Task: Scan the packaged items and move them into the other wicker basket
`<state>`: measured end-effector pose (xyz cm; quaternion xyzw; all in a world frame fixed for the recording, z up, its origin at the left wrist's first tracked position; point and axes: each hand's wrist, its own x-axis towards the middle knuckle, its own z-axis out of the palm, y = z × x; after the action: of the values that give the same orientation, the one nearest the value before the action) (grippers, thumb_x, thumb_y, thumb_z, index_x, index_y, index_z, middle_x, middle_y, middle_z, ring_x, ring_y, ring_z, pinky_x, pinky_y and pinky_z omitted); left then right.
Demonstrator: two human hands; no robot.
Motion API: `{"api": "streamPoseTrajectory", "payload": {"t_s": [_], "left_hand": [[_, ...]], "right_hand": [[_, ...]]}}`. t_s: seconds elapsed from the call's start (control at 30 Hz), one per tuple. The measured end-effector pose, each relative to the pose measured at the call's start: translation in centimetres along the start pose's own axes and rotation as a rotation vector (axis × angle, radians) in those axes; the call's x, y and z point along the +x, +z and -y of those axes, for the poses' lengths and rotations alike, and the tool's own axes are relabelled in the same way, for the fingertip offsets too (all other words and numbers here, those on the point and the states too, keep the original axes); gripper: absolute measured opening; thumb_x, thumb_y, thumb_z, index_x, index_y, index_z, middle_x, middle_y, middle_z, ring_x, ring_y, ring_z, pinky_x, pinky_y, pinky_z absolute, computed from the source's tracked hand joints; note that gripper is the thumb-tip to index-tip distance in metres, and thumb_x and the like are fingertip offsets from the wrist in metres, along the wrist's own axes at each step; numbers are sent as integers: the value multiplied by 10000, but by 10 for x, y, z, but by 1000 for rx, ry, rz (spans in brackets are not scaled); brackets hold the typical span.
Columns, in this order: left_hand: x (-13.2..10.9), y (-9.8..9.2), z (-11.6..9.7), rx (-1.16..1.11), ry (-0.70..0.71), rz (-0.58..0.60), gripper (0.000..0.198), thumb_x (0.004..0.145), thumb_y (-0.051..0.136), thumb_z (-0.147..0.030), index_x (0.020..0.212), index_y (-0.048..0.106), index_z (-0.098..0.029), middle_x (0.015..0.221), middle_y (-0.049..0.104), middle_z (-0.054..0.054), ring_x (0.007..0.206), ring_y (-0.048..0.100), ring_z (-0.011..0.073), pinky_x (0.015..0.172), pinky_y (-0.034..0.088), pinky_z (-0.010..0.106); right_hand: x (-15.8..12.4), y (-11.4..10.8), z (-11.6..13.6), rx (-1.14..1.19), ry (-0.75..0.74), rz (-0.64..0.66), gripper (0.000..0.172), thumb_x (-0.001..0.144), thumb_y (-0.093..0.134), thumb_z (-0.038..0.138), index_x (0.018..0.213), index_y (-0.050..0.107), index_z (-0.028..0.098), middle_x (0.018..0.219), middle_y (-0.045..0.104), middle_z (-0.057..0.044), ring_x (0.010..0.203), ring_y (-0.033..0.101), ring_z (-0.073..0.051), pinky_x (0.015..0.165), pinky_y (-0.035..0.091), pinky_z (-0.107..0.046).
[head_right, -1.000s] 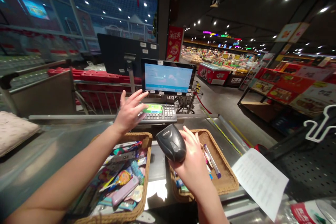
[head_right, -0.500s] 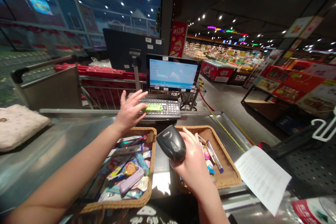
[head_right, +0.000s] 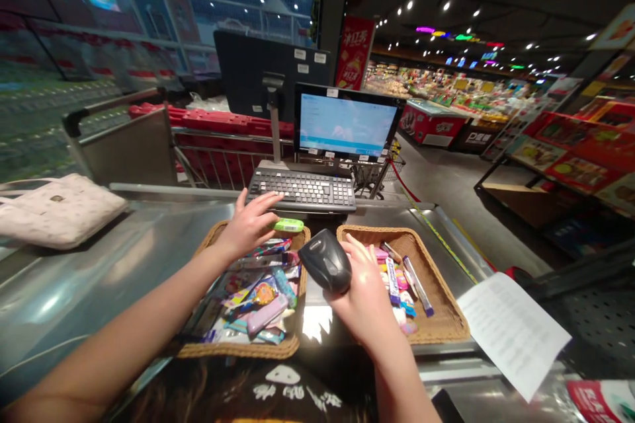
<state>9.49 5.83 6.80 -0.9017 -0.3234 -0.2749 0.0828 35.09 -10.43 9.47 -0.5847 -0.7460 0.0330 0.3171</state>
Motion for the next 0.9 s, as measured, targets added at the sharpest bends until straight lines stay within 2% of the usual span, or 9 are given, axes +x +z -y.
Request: {"api": "streamPoseTrajectory", "payload": {"t_s": [0.17,0.33,0.53,0.63,0.73,0.8,0.9], "left_hand": [[-25,10,-3,-46,1,79,75,816,626,-167,873,662,-201,1474,515,128,1387,449,313,1178,34,682],[-49,20,-10,-128,52,213,142,793,669,-162,926,677,-210,1486,500,126,1389,445,311,1167,-19,689],[-68,34,-22,-176,79,309,93,769,693,-139,835,656,-193,1487,503,108,1423,400,304,1174,-45,667],[-71,37,-28,-204,120,414,120,739,758,-195,794,653,-179,1514,467,124,1446,360,320,1173,-31,668],[-71,36,-30,-249,158,497,242,705,822,-343,741,656,-171,1528,445,133,1455,335,347,1174,-9,669],[-67,36,-30,-273,155,482,269,729,804,-414,751,674,-180,1509,476,121,1451,342,347,1179,-2,664],[-56,37,-30,-288,151,416,237,820,724,-438,875,709,-209,1438,556,110,1437,374,320,1191,13,650]], "right_hand": [[0,4,6,40,8,35,432,718,617,171,1142,669,233,1291,646,-115,1335,500,-378,1116,344,-659],[-3,9,5,32,15,45,457,722,633,181,1175,665,230,1267,658,-120,1305,527,-378,1117,357,-651],[-6,10,1,41,2,33,398,713,643,180,1106,684,227,1238,674,-107,1259,561,-360,1101,403,-605],[-7,10,-1,42,15,32,393,707,649,181,1097,681,221,1227,679,-108,1250,564,-367,1096,403,-615],[-10,8,-4,47,27,29,372,709,641,176,1074,684,230,1211,687,-97,1247,568,-358,1100,406,-606],[-11,6,-7,52,27,24,362,712,628,173,1065,683,229,1196,692,-94,1240,576,-344,1096,426,-575],[-15,1,-13,43,46,-1,418,708,624,181,1123,664,205,1206,688,-112,1254,568,-351,1091,436,-563]]}}
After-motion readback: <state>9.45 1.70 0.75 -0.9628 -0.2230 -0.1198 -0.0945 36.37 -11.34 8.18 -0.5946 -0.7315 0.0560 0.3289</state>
